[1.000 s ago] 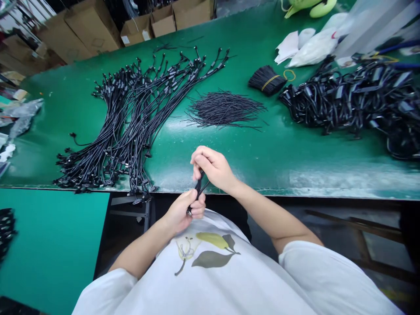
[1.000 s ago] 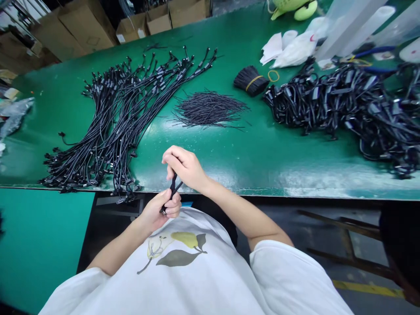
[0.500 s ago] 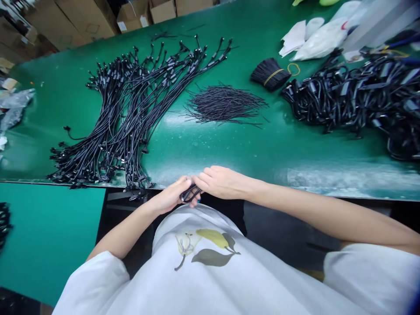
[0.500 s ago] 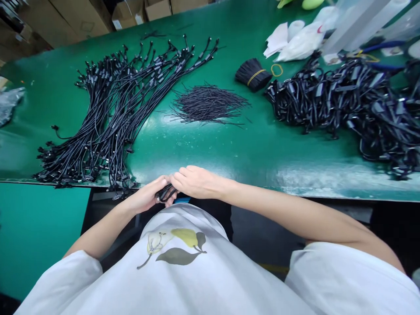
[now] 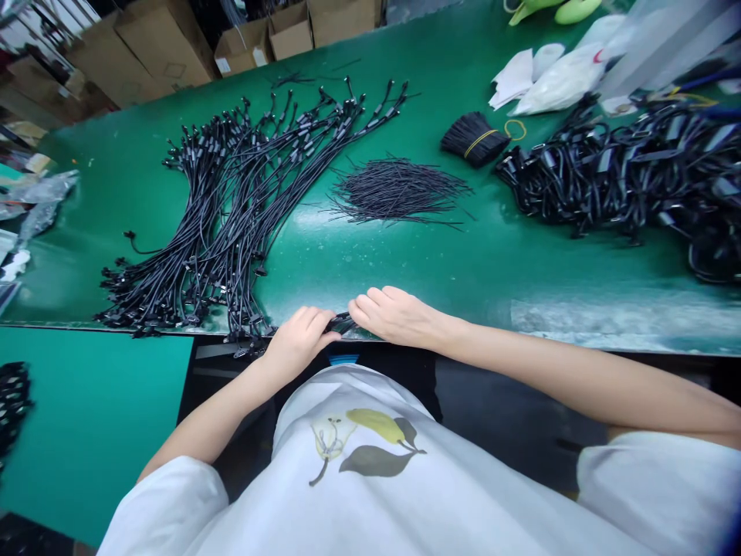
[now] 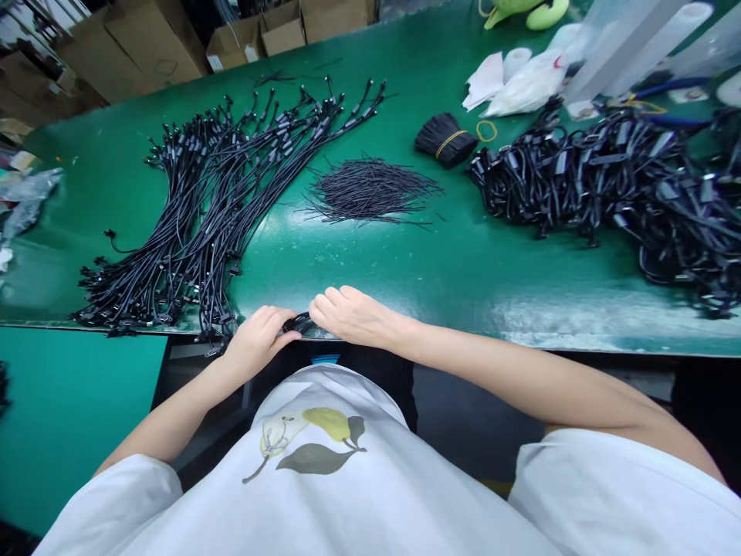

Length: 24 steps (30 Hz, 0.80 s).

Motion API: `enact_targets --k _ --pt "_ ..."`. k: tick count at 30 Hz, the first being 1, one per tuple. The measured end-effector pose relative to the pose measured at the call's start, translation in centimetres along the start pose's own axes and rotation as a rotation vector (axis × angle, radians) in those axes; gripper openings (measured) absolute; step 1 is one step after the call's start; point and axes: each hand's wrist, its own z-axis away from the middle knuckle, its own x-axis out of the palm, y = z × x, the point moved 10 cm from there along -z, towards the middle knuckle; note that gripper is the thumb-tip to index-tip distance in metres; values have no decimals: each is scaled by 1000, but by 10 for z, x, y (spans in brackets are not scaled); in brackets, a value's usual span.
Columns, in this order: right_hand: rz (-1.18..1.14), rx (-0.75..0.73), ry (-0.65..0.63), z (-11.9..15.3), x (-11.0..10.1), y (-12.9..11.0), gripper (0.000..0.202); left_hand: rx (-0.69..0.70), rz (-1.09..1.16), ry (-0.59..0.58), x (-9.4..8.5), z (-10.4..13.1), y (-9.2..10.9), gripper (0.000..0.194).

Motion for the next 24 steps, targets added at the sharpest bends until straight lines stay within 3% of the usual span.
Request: enact_targets --k 7,9,11,14,19,24 --pt "35 -61 51 -3 -13 -5 18 -162 231 -170 -4 -8 -8 14" --pt "19 -123 97 -5 -22 -11 16 -177 441 -227 -4 -13 -7 28" --pt "24 -159 134 -7 -29 -15 16 -219 646 -395 9 -16 -3 42" --pt "29 -162 138 -10 -31 -16 18 -324 875 -635 34 -12 5 31" --pt "-58 -123 46 -5 -16 -20 24 -476 1176 -580 61 -3 5 26" --pt "-178 -42 -36 -1 -3 -19 27 -548 1167 -545 77 8 -2 31"
